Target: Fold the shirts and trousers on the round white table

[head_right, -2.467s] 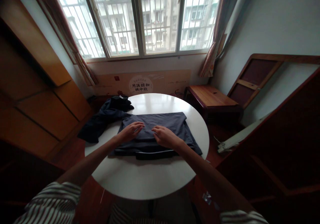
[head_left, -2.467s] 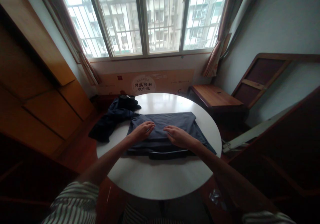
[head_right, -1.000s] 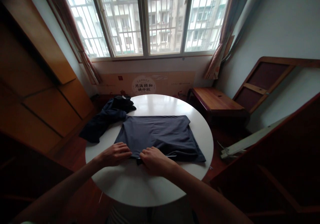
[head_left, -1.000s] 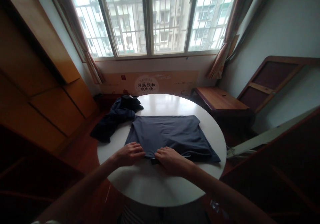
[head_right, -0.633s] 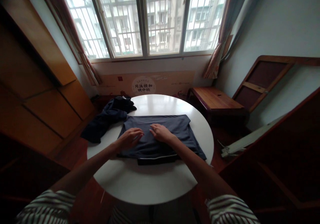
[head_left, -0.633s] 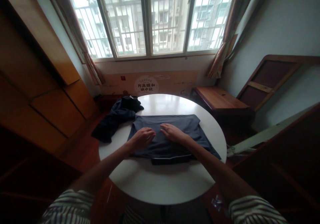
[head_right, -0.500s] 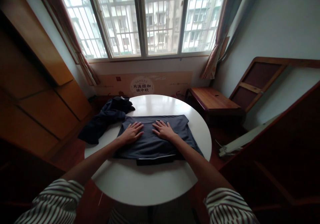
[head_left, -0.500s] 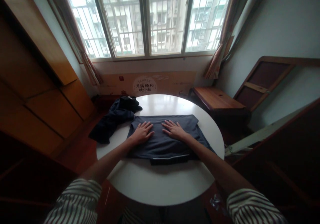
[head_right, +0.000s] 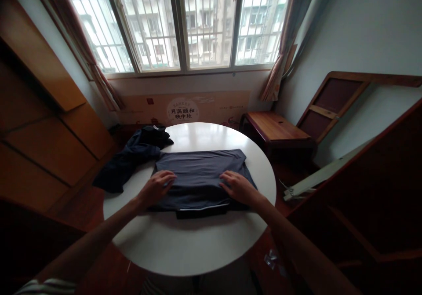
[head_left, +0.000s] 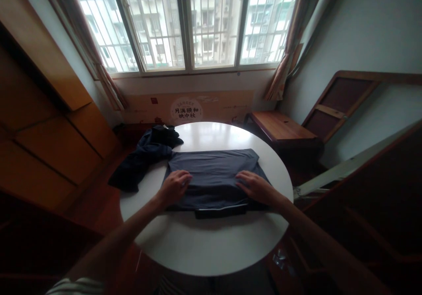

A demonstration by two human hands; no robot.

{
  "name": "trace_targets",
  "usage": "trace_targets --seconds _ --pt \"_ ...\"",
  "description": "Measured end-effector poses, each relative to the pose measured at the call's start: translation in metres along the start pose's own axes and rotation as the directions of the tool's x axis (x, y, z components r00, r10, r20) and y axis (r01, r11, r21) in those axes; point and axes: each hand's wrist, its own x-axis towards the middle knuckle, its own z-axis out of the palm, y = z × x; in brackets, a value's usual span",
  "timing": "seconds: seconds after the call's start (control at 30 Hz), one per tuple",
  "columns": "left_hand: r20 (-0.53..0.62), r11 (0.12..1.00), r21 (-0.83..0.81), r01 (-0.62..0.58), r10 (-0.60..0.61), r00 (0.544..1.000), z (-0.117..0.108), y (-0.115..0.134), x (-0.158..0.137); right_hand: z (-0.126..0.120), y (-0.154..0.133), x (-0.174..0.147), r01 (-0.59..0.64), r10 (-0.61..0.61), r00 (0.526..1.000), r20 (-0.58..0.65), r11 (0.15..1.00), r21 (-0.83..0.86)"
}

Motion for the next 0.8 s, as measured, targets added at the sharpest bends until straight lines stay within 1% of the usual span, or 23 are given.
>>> trace_targets --seconds 0.07,0.13,0.2,0.27,0.33,0.4,0.5,0.53,0.6,0.67,0.73,0.8 --pt "0.047 0.98 -0.11 -0.165 0.171 0.984 -0.004 0.042 -0.006 0.0 -0.009 -0.01 0.05 -0.051 0.999 0.007 0.996 0.074" --pt "0.107 0.957 -0.135 -0.255 0.27 0.957 -0.004 0.079 -0.009 0.0 -0.01 -0.015 0.033 -0.031 0.999 -0.019 0.996 0.089" --pt "0.18 0.952 -0.102 -0.288 0.303 0.936 0.002 0.106 -0.008 0.001 -0.007 -0.014 0.006 -0.002 1.0 -0.031 0.995 0.103" --pt "0.256 0.957 -0.036 -0.288 0.287 0.923 0.014 0.122 -0.002 0.003 -0.002 -0.008 -0.001 0.003 1.0 -0.02 0.992 0.125" --pt "0.306 0.961 0.034 -0.275 0.252 0.918 0.027 0.127 0.007 0.005 0.001 0.0 -0.003 0.003 1.0 -0.006 0.994 0.11" --pt "0.33 0.961 0.086 -0.263 0.221 0.918 0.037 0.128 0.016 0.009 0.003 0.008 -0.015 0.014 1.0 0.004 0.998 0.06" --pt "0.359 0.958 0.101 -0.268 0.216 0.908 0.044 0.125 0.024 0.017 0.005 0.018 -0.026 0.026 1.0 -0.002 0.999 -0.028" --pt "0.367 0.953 0.088 -0.289 0.239 0.899 0.044 0.123 0.024 0.021 0.007 0.02 -0.03 0.029 1.0 -0.011 0.998 -0.054" --pt "0.371 0.93 0.044 -0.366 0.325 0.87 0.042 0.119 0.02 0.027 0.01 0.022 -0.042 0.039 0.999 -0.031 0.995 -0.091" --pt "0.357 0.898 0.009 -0.439 0.407 0.841 0.038 0.115 0.013 0.031 0.013 0.022 -0.056 0.053 0.998 -0.035 0.994 -0.094" --pt "0.344 0.888 -0.012 -0.459 0.434 0.832 0.031 0.113 0.008 0.03 0.015 0.023 -0.07 0.069 0.997 -0.021 0.995 -0.074" --pt "0.322 0.897 -0.045 -0.44 0.43 0.844 0.025 0.112 0.009 0.024 0.014 0.026 -0.084 0.084 0.996 0.018 0.996 -0.043"
